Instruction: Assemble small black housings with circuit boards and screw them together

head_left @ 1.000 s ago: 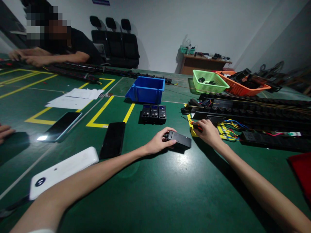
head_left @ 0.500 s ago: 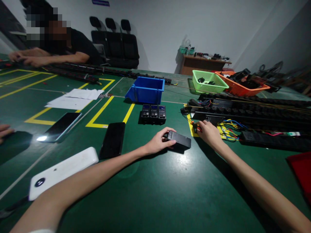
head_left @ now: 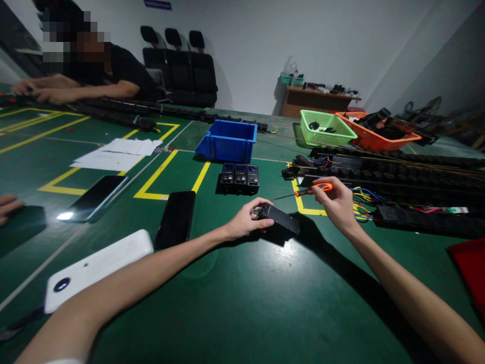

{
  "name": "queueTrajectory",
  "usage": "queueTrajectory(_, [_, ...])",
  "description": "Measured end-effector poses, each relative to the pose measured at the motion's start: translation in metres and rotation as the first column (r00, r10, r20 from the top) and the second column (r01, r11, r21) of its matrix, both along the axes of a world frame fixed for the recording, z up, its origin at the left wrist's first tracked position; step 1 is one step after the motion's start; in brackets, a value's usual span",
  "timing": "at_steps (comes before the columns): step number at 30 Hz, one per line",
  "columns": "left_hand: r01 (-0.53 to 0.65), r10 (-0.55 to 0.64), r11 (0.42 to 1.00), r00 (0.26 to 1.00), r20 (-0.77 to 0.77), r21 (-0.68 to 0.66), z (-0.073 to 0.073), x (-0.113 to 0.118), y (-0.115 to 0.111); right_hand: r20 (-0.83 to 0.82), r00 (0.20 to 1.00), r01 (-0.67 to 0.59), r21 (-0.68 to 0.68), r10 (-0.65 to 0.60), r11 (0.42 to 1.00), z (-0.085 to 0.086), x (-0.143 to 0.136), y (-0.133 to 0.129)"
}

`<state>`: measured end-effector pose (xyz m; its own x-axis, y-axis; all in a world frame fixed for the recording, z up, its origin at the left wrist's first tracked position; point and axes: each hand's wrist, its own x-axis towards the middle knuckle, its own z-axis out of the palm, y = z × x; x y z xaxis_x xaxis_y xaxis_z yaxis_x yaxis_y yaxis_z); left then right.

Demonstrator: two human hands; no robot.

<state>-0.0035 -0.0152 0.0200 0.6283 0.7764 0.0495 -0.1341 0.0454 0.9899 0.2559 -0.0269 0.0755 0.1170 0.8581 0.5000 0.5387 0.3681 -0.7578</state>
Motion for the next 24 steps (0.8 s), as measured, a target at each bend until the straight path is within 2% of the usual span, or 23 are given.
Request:
queueTrajectory(3, [-0.014,0.014,1.0,1.0,0.015,0.007,0.001,-0.002,0.001,-0.148,0.989,-0.001,0.028,0.006,1.0,0.004,-0.004,-0.003])
queueTrajectory(7, [-0.02,0.02,1.0,1.0,0.021,-0.022,0.003,-0.003,0.002,-0.247,0.969,0.029,0.054,-0.015,0.998,0.001,-0.003,-0.001])
queueTrajectory(12, [-0.008,0.008,1.0,1.0,0.014,0.028,0.001,-0.003,0.001,-0.319,0.947,0.049,0.08,-0.021,0.996,-0.001,0.0,0.002])
queueTrajectory(19, [-0.008,0.007,0.996,1.0,0.012,0.091,-0.001,-0.002,0.002,-0.364,0.931,0.013,0.068,0.013,0.998,0.001,-0.007,-0.003])
queueTrajectory(24, [-0.024,0.023,0.999,0.999,0.03,0.033,0.004,-0.003,0.001,-0.383,0.923,-0.009,0.063,0.033,0.998,0.003,-0.012,-0.007])
